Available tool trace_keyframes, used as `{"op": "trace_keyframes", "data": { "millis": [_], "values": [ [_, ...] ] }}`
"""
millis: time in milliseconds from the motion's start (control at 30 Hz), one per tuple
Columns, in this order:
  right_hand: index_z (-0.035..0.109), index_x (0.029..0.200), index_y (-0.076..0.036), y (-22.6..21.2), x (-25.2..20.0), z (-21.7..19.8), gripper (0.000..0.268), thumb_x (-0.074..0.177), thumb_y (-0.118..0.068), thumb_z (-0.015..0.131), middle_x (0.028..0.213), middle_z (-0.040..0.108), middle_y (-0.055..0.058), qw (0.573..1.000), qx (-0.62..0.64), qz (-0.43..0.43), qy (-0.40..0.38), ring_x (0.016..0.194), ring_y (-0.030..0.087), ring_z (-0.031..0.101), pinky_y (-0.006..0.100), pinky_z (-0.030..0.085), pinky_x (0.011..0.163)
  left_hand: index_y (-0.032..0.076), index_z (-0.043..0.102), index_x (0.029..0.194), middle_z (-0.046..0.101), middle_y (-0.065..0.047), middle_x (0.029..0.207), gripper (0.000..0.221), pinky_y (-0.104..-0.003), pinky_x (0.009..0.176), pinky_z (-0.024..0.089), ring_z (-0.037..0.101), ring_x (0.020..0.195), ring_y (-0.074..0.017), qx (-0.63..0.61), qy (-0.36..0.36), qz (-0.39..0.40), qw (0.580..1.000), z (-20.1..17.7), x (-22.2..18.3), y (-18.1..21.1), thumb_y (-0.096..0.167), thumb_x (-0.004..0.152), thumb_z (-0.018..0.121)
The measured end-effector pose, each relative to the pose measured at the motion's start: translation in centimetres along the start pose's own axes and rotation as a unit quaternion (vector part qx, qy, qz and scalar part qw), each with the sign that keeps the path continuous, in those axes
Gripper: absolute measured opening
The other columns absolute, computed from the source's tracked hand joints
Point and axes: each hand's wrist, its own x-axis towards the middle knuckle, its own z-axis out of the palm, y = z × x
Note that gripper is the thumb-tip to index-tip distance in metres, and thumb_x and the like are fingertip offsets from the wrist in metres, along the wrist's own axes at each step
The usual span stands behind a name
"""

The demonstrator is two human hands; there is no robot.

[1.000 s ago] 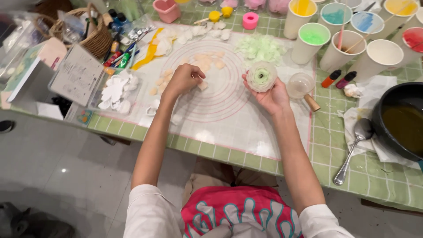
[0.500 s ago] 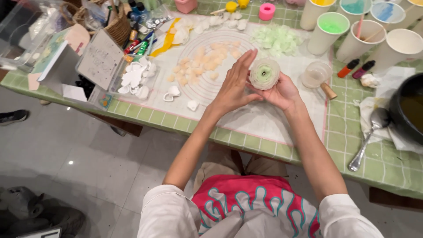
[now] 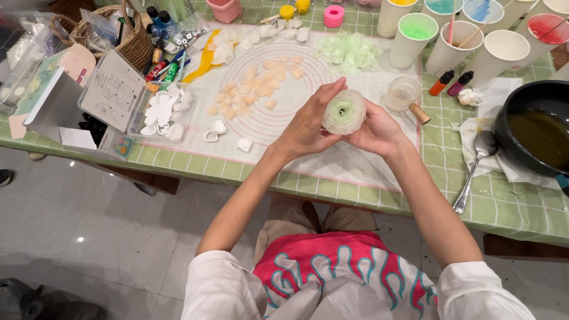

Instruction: The person is crafting a decorative wax flower by assembling pre-formed petals and pouring melted wax onto a mat to shape it.

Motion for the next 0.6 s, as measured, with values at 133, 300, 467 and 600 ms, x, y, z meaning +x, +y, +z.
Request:
{"op": "trace_keyframes", "data": {
  "millis": [133, 300, 467, 600],
  "values": [
    [0.047, 0.147, -0.012, 0.0, -1.1, 0.8, 0.049, 0.108, -0.036, 0.032, 0.143, 0.060, 0.010, 0.997, -0.071, -0.001, 0.039, 0.127, 0.029, 0.061, 0.052, 0.048, 0.109, 0.013, 0.023, 0.163, 0.050, -0.015, 0.153, 0.116, -0.034, 0.110, 0.057, 0.057, 0.139, -0.0328, -0.060, 0.004, -0.059, 0.996, 0.1, -0.5, 0.2, 0.003, 0.072, 0.092],
    [0.053, 0.141, 0.000, 1.2, -1.4, -3.6, 0.039, 0.114, -0.026, 0.041, 0.128, 0.068, 0.013, 0.985, -0.116, -0.064, 0.112, 0.112, 0.024, 0.068, 0.043, 0.056, 0.099, 0.013, 0.020, 0.163, 0.052, -0.015, 0.149, 0.120, -0.040, 0.118, 0.050, 0.057, 0.138, -0.0325, -0.036, 0.054, -0.008, 0.998, 0.4, -0.6, 0.1, 0.002, 0.070, 0.094],
    [0.063, 0.127, -0.001, 1.5, -1.9, -4.4, 0.028, 0.107, -0.018, 0.054, 0.116, 0.073, 0.012, 0.974, -0.124, -0.093, 0.163, 0.105, 0.024, 0.072, 0.041, 0.057, 0.099, 0.011, 0.017, 0.165, 0.049, -0.014, 0.153, 0.121, -0.039, 0.121, 0.049, 0.056, 0.141, -0.0297, -0.071, 0.104, -0.057, 0.990, -0.3, -1.6, -1.1, 0.007, 0.075, 0.097],
    [0.068, 0.115, -0.001, 1.9, -2.6, -5.6, 0.020, 0.104, -0.016, 0.062, 0.104, 0.076, 0.011, 0.972, -0.109, -0.102, 0.184, 0.099, 0.025, 0.075, 0.041, 0.058, 0.100, 0.009, 0.015, 0.166, 0.041, -0.014, 0.156, 0.123, -0.042, 0.127, 0.044, 0.050, 0.144, -0.0300, 0.021, 0.185, -0.090, 0.978, -3.5, -3.2, -3.7, 0.010, 0.077, 0.099]
  ]
}}
